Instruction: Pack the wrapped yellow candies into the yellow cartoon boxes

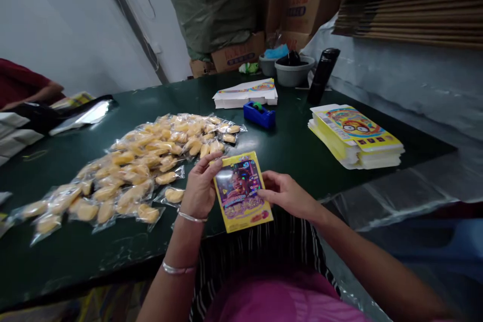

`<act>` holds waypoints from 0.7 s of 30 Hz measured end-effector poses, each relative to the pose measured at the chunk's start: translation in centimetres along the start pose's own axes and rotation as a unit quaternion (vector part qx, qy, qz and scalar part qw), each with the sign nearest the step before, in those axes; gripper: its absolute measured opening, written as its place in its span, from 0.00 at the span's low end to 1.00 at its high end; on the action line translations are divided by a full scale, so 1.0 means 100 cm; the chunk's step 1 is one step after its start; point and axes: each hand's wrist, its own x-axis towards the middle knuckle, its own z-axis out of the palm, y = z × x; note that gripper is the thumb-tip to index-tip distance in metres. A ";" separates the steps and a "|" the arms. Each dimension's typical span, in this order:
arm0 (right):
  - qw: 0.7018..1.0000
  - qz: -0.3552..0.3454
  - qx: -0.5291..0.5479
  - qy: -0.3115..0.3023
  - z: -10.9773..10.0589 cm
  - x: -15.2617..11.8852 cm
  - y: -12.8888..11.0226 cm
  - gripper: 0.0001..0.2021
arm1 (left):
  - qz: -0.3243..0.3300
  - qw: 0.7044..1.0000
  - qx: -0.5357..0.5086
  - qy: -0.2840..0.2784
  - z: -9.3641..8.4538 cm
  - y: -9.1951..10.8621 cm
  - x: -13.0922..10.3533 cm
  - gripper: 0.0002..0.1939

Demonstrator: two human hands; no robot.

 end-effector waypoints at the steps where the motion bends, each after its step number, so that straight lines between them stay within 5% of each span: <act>1: 1.000 0.007 0.004 0.008 0.002 0.002 0.002 0.17 | -0.006 1.000 0.007 -0.014 -0.001 -0.005 -0.004 0.28; 6: 0.996 -0.004 0.038 0.087 -0.006 0.012 0.011 0.19 | -0.071 0.991 0.093 -0.068 -0.011 -0.036 -0.012 0.51; 9: 0.996 -0.005 0.050 0.074 -0.012 0.016 0.004 0.26 | -0.051 0.995 0.068 -0.058 -0.007 -0.046 0.006 0.51; 12: 0.997 0.009 0.047 0.068 -0.001 0.008 -0.002 0.30 | 0.042 0.988 0.133 -0.069 -0.004 -0.040 -0.004 0.39; 14: 0.992 0.037 0.036 0.118 0.010 0.008 0.000 0.32 | 0.146 0.943 0.284 -0.093 -0.009 -0.029 -0.025 0.31; 16: 0.986 0.063 0.012 0.151 0.024 0.021 0.008 0.34 | 0.200 0.866 0.446 -0.108 -0.017 -0.018 -0.042 0.43; 19: 0.988 0.060 0.028 0.139 0.061 0.049 0.021 0.33 | 0.157 0.772 0.615 -0.045 -0.032 -0.007 -0.057 0.59; 21: 0.993 0.042 0.059 0.092 0.093 0.059 0.020 0.32 | 0.144 0.731 0.667 -0.003 -0.045 0.000 -0.063 0.58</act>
